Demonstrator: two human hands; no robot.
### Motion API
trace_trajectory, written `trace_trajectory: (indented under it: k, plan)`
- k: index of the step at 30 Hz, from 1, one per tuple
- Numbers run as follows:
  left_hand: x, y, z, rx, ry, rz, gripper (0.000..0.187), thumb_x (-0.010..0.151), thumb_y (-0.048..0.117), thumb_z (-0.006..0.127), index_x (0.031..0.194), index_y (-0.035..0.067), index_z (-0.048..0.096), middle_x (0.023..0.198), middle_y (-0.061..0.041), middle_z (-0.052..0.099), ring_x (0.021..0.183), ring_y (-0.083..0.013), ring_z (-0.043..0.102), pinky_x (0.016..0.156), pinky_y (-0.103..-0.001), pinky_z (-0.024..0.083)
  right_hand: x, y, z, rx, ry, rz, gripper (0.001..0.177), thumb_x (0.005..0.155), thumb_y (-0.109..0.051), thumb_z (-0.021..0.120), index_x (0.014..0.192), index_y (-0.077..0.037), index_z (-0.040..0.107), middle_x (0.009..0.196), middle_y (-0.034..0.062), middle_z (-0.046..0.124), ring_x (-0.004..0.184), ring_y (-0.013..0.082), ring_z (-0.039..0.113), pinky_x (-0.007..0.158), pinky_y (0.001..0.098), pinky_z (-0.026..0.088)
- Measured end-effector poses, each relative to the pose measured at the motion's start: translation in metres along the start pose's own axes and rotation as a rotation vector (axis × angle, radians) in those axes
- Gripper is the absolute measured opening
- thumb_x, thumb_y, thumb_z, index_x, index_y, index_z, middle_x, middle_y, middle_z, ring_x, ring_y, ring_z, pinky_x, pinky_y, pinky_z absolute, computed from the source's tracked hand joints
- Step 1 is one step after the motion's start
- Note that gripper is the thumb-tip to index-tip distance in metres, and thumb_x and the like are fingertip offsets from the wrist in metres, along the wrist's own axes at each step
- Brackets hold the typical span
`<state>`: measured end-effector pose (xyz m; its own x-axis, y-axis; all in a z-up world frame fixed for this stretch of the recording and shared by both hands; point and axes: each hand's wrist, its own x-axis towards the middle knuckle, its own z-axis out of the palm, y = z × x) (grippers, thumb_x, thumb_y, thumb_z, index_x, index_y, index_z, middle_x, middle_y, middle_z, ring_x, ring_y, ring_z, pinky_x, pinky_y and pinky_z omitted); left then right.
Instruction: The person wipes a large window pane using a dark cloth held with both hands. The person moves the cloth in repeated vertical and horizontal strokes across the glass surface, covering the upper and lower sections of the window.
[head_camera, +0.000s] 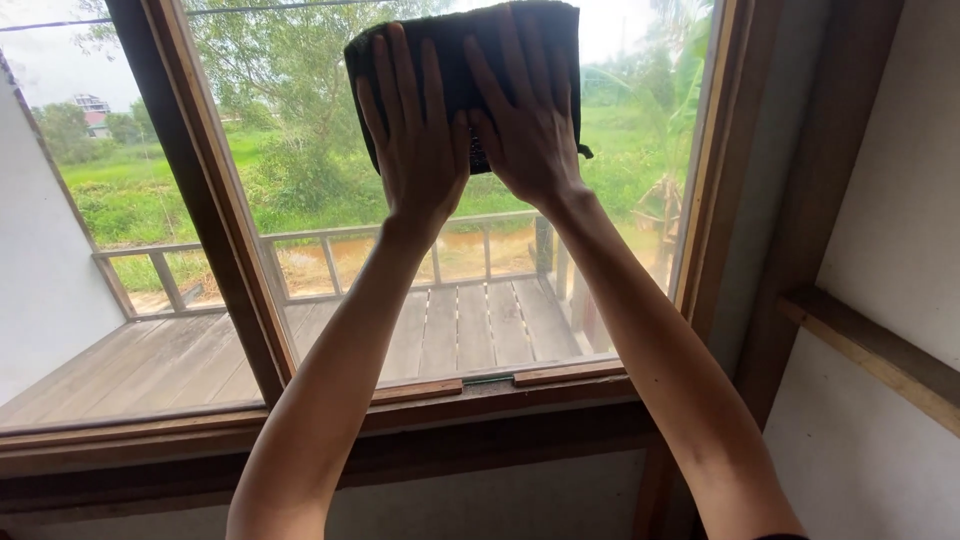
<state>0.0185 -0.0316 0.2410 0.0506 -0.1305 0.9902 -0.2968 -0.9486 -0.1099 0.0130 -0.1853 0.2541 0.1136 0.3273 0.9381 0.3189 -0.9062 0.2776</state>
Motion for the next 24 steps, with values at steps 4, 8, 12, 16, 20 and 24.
trace_trajectory:
  k: [4, 8, 12, 16, 20, 24]
  plan:
    - [-0.035, 0.011, 0.01, -0.02, -0.006, 0.017, 0.062, 0.112, 0.043, 0.026, 0.161, 0.005, 0.026, 0.166, -0.022, 0.019, 0.157, -0.0377, 0.019, 0.131, -0.054, 0.02, -0.039, 0.001, 0.003, 0.023, 0.002, -0.016, 0.054, 0.116, -0.035, 0.042, 0.164, -0.016, 0.027, 0.169, 0.0217, 0.016, 0.158, 0.0411, 0.011, 0.131, 0.0608, 0.012]
    - [-0.089, 0.028, 0.012, -0.096, -0.064, 0.04, 0.063, 0.112, 0.043, 0.031, 0.161, 0.004, 0.024, 0.167, -0.023, 0.017, 0.158, -0.0398, 0.018, 0.13, -0.057, 0.021, -0.101, -0.006, 0.007, 0.048, 0.006, -0.008, 0.056, 0.116, -0.038, 0.039, 0.166, -0.017, 0.025, 0.171, 0.0184, 0.008, 0.161, 0.0405, 0.009, 0.132, 0.063, 0.015]
    - [-0.149, 0.042, 0.032, -0.102, 0.052, 0.099, 0.064, 0.106, 0.042, 0.038, 0.158, 0.004, 0.036, 0.165, -0.025, 0.026, 0.153, -0.0427, 0.026, 0.121, -0.058, 0.021, -0.159, -0.013, 0.006, -0.028, -0.067, 0.042, 0.064, 0.104, -0.036, 0.056, 0.164, -0.023, 0.036, 0.171, 0.0168, 0.014, 0.156, 0.04, 0.014, 0.122, 0.058, 0.016]
    - [-0.206, 0.061, 0.031, -0.158, -0.084, 0.083, 0.071, 0.101, 0.042, 0.049, 0.16, 0.006, 0.031, 0.166, -0.027, 0.023, 0.153, -0.0467, 0.023, 0.119, -0.063, 0.023, -0.214, -0.019, -0.001, 0.013, -0.129, 0.063, 0.062, 0.103, -0.03, 0.057, 0.162, -0.023, 0.039, 0.17, 0.0176, 0.019, 0.154, 0.0414, 0.018, 0.12, 0.0592, 0.02]
    - [-0.24, 0.079, 0.03, -0.249, -0.174, 0.068, 0.071, 0.101, 0.041, 0.049, 0.161, 0.007, 0.029, 0.166, -0.028, 0.021, 0.152, -0.0493, 0.021, 0.116, -0.067, 0.024, -0.252, -0.024, -0.003, 0.047, -0.144, 0.127, 0.058, 0.104, -0.028, 0.052, 0.16, -0.026, 0.04, 0.17, 0.0151, 0.022, 0.155, 0.0405, 0.019, 0.119, 0.0583, 0.02]
    - [-0.217, 0.078, 0.037, -0.248, -0.134, 0.079, 0.069, 0.103, 0.044, 0.045, 0.16, 0.008, 0.031, 0.165, -0.028, 0.022, 0.152, -0.0492, 0.022, 0.115, -0.067, 0.026, -0.241, -0.005, 0.015, 0.004, -0.111, 0.13, 0.058, 0.103, -0.035, 0.053, 0.16, -0.027, 0.041, 0.17, 0.0137, 0.022, 0.155, 0.0392, 0.018, 0.12, 0.057, 0.017]
